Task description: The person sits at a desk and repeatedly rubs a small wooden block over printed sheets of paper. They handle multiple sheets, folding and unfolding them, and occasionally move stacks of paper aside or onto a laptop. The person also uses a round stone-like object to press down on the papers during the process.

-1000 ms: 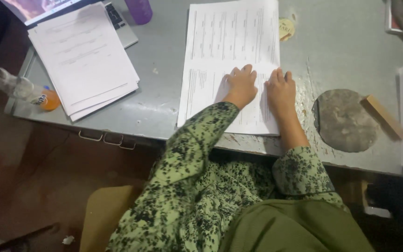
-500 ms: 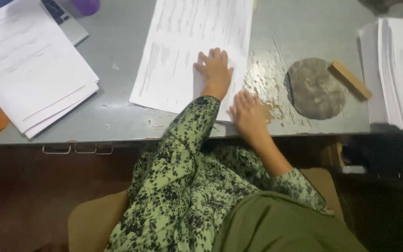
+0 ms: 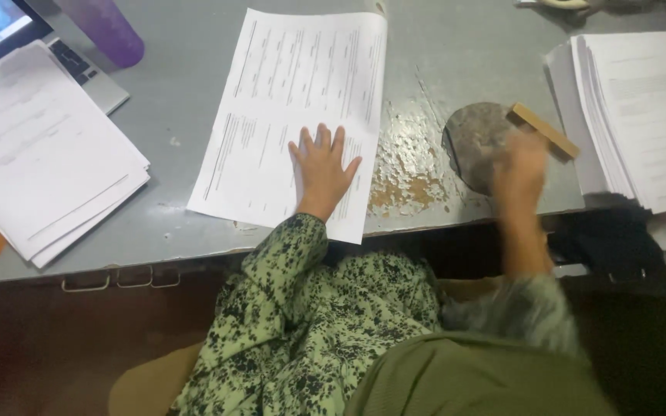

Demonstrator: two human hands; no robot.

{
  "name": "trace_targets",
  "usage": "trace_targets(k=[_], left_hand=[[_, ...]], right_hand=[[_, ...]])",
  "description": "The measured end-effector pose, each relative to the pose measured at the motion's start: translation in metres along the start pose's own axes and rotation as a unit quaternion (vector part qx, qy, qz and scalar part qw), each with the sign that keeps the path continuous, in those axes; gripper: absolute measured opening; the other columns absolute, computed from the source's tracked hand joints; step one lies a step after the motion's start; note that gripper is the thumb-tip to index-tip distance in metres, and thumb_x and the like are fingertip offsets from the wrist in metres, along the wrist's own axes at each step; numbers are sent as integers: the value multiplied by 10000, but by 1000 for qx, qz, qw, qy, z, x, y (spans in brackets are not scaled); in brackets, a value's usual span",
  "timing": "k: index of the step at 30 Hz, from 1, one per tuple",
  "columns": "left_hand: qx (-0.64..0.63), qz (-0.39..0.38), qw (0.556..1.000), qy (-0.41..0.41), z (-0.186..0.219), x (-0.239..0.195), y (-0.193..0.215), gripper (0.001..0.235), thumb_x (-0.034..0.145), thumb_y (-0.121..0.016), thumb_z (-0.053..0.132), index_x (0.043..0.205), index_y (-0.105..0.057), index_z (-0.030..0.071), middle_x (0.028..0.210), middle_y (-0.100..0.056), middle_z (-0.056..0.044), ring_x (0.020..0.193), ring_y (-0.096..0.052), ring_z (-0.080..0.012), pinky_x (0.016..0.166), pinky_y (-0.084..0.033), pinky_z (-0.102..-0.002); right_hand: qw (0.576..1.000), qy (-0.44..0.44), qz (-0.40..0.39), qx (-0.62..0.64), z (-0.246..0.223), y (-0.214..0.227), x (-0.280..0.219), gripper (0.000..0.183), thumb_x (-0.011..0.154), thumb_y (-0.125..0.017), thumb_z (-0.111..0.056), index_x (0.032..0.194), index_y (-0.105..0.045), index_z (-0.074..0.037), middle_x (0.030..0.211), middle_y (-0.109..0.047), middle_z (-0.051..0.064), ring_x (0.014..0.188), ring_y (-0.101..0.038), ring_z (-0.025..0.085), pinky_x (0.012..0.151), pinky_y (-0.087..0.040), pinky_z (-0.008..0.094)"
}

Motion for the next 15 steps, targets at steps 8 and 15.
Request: trace_targets(k=[8,15], left_hand=[[-44,55,998,1,-5,-19,2,771,925,-561,671,1491,-519,150,1488,-462,-213,1406,-357,-528,1084,-185,-799],[-83,38,996,7,-8,-20,0,838,880,-594,702,1510,-485,160,1518,-420,-195,1435,-323,-497,1120,-115,-788]], right_hand=[[991,-7,-34,-132,108,-66,53,418,915,-790,-188,1329,-739,-214,1058,-704,40,918,-650,284,839,-500,407],[987,44,-130,90,-197,14,62,172,1003,-680,-324,1147,-773,-327,1008,-710,11,975,-649,286,848,-513,408]])
Point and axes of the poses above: each hand's wrist, its own x-axis towards the middle knuckle, its own y-axis out of the back of the hand, z = x × y, the point moved 6 cm from there along x, towards the middle knuckle
